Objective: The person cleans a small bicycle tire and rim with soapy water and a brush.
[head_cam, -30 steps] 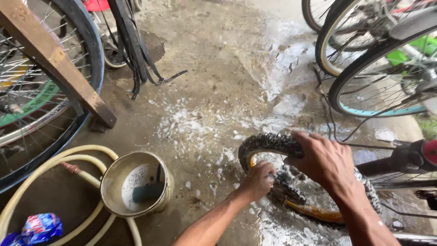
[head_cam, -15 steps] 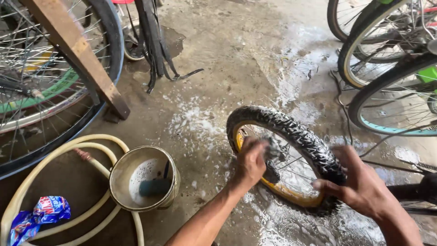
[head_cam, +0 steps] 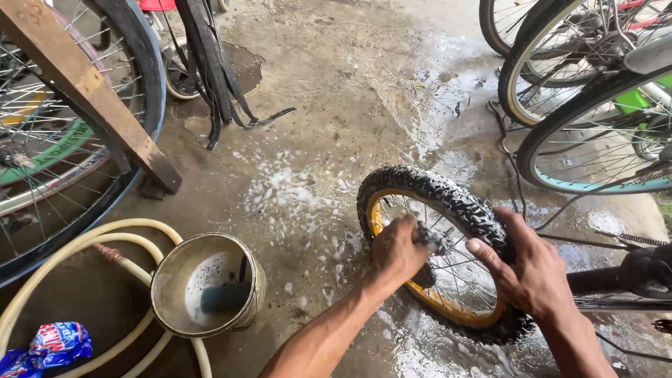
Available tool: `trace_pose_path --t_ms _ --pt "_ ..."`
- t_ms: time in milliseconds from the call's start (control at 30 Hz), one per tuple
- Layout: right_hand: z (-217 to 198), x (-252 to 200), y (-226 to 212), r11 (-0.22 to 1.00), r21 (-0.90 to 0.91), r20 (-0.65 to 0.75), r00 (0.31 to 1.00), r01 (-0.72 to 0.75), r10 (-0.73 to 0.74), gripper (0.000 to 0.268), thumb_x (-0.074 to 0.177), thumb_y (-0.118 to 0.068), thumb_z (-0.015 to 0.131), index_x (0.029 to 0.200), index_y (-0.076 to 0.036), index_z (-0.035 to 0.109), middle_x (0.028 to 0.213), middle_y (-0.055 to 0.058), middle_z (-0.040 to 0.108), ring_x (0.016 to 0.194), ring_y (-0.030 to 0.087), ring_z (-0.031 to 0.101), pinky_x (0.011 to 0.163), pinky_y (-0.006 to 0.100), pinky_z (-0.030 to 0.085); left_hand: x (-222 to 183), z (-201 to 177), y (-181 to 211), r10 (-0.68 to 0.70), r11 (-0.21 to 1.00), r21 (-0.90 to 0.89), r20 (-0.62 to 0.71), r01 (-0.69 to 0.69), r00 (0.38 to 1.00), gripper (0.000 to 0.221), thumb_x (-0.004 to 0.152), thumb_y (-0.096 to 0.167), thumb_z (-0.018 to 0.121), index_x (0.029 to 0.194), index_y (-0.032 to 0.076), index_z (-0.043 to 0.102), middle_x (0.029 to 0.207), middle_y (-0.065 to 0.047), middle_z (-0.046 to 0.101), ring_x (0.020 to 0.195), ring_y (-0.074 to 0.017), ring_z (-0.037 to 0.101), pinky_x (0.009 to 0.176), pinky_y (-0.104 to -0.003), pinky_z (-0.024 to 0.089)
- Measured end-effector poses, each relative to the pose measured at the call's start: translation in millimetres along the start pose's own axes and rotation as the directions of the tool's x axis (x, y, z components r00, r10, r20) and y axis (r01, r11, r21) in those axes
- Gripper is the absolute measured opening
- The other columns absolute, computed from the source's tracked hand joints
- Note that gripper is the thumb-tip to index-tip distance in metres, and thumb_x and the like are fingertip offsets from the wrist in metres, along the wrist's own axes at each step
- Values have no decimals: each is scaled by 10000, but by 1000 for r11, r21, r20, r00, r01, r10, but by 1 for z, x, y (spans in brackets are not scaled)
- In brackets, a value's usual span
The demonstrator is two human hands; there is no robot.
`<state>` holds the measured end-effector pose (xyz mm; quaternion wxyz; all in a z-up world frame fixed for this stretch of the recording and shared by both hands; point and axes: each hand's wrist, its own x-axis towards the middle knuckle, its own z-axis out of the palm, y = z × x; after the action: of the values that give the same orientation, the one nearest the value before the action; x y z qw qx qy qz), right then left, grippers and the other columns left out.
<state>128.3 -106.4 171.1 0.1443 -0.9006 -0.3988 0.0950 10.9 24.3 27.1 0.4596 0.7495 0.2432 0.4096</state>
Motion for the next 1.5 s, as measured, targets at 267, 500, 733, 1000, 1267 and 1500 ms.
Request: trace_pose_path --t_ms 267,500,733,1000,1267,1500 --pt "8 -2 25 994 88 -24 998 57 -55 871 774 -637 671 1493 -179 489 1024 214 745 955 356 731 862 494 550 7 12 -24 67 995 -61 -222 -82 973 119 861 -75 588 921 20 552 852 -110 607 727 -205 574 610 -324 485" --pt "2 -9 22 983 107 -40 989 149 -145 775 777 -624 728 1388 -179 558 1107 196 749 1025 350 728 879 468 556 -30 8 -54 138 989 47 4 -138 990 368 852 -172 544 1115 43 687 1127 -157 668 983 -266 688 662 -292 643" --pt "0 -10 16 995 74 13 998 67 -68 759 782 -589 767 1400 -204 552 1072 191 741 1001 342 722 884 465 550 -8 8 -45 -2 972 -224 -301 -69 954 114 995 -55 627 967 53 600 948 -100 660 828 -204 647 660 -267 573" --pt "0 0 19 948 -161 136 957 275 -254 846 689 -613 831 1368 -195 549 1134 102 706 894 259 721 752 469 565 -60 8 0 139 990 -17 144 -138 980 199 956 -74 616 1000 88 721 947 -72 676 752 -176 601 551 -271 544" --pt "-17 4 -58 915 -355 332 941 191 -68 845 787 -689 671 1536 -396 412 1182 51 734 955 268 755 813 444 612 -39 11 26 502 861 -63 -63 -505 863 213 1025 -92 556 1021 76 687 1099 -107 695 921 -189 692 724 -264 631" --pt "-13 6 -31 973 -230 181 983 28 14 740 785 -596 696 1451 -313 543 1050 68 801 828 242 801 739 415 637 -56 5 34 -183 933 -167 542 319 820 152 1079 117 530 1070 105 682 1013 -72 666 755 -176 596 587 -238 600"
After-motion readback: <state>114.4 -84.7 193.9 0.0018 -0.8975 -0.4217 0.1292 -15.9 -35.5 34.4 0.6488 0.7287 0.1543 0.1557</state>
